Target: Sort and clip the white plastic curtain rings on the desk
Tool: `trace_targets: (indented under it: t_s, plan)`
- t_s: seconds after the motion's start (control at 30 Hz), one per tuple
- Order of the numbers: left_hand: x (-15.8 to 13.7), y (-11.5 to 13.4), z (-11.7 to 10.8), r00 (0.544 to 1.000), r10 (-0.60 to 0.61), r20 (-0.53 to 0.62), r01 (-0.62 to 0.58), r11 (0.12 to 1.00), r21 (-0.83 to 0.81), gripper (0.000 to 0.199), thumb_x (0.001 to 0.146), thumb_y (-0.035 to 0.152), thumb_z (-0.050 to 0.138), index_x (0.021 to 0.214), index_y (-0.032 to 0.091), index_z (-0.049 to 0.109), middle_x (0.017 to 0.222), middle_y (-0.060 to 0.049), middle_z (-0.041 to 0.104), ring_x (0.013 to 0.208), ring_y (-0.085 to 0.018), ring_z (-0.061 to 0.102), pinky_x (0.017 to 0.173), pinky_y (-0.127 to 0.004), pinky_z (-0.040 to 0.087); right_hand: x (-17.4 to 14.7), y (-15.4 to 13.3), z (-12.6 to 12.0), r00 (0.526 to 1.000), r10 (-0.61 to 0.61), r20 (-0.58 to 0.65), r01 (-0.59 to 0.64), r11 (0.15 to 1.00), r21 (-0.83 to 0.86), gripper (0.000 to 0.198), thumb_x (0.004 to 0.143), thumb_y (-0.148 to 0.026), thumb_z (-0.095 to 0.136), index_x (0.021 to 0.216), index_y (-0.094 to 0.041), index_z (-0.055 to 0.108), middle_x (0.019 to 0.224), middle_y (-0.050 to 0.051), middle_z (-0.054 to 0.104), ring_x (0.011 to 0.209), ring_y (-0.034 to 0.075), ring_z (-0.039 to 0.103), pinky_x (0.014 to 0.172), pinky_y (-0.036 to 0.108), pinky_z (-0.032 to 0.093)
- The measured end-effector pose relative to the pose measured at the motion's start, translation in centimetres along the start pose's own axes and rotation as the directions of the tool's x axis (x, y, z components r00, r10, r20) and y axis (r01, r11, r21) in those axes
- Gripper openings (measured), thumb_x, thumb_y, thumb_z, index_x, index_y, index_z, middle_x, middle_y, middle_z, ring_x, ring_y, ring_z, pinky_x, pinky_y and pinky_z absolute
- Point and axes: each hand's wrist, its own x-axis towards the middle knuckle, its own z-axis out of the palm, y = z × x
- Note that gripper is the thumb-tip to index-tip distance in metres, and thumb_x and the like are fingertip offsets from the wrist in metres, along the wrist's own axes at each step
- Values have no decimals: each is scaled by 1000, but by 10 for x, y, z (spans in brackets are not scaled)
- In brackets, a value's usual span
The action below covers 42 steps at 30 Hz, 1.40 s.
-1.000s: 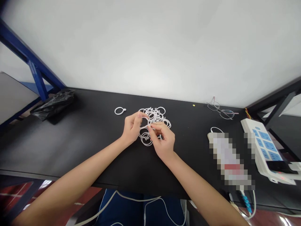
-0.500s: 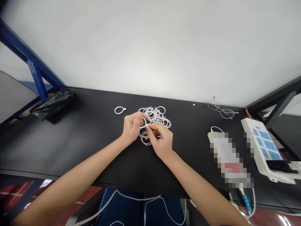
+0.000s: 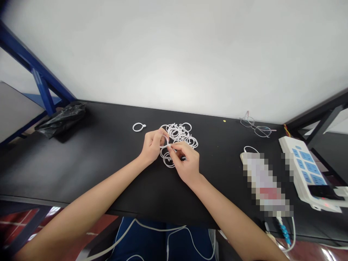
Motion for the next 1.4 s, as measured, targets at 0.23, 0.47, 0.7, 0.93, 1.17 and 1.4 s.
trace_targets:
  t_s: [0.23, 0.47, 0.7, 0.93, 1.17, 1.4]
  plan:
    - [1, 2, -1, 996, -91, 8, 92, 990, -110, 62, 93, 60, 31, 56, 17, 56, 42, 5, 28, 42, -10, 29, 47, -27, 25, 0, -5, -4, 997, 51, 66, -52, 999, 13, 23, 98, -27, 45, 84, -19, 61, 68, -1, 62, 45, 8, 54, 47, 24, 45]
    - [2, 1, -3, 989, -142, 27, 144, 979, -144, 63, 92, 61, 30, 54, 17, 55, 41, 5, 26, 40, -9, 25, 47, -28, 23, 0, -2, -6, 974, 19, 224, 3, 995, -98, 21, 99, -26, 42, 79, -21, 47, 53, -7, 41, 42, 8, 38, 45, 22, 32]
    - [2, -1, -4, 987, -149, 61, 156, 977, -144, 62, 94, 56, 28, 54, 17, 55, 41, 4, 26, 41, -10, 25, 47, -29, 23, 4, -5, -6, 934, 9, 357, 42, 990, -135, 19, 99, -22, 39, 80, -22, 40, 54, -8, 35, 41, 7, 31, 43, 22, 26]
    - [5, 1, -3, 969, -202, 142, 226, 957, -181, 68, 91, 66, 27, 51, 18, 55, 38, 5, 23, 37, -9, 25, 45, -28, 25, 4, -6, -8, 933, -21, 360, 82, 984, -156, 18, 98, -21, 38, 80, -22, 41, 55, -7, 37, 41, 8, 34, 43, 22, 28]
    - [5, 2, -3, 965, -220, 144, 245, 951, -189, 68, 89, 68, 29, 50, 18, 54, 38, 5, 23, 38, -9, 23, 45, -28, 23, 2, -7, -7, 932, -33, 361, 99, 981, -166, 18, 98, -20, 38, 80, -22, 40, 56, -7, 36, 41, 8, 34, 43, 22, 28]
    - [5, 2, -3, 964, -212, 159, 241, 952, -190, 69, 89, 70, 29, 51, 17, 54, 39, 5, 22, 38, -9, 22, 46, -28, 21, 2, -8, -6, 932, -34, 360, 100, 981, -165, 18, 98, -20, 37, 80, -22, 40, 55, -8, 35, 40, 8, 33, 42, 22, 27]
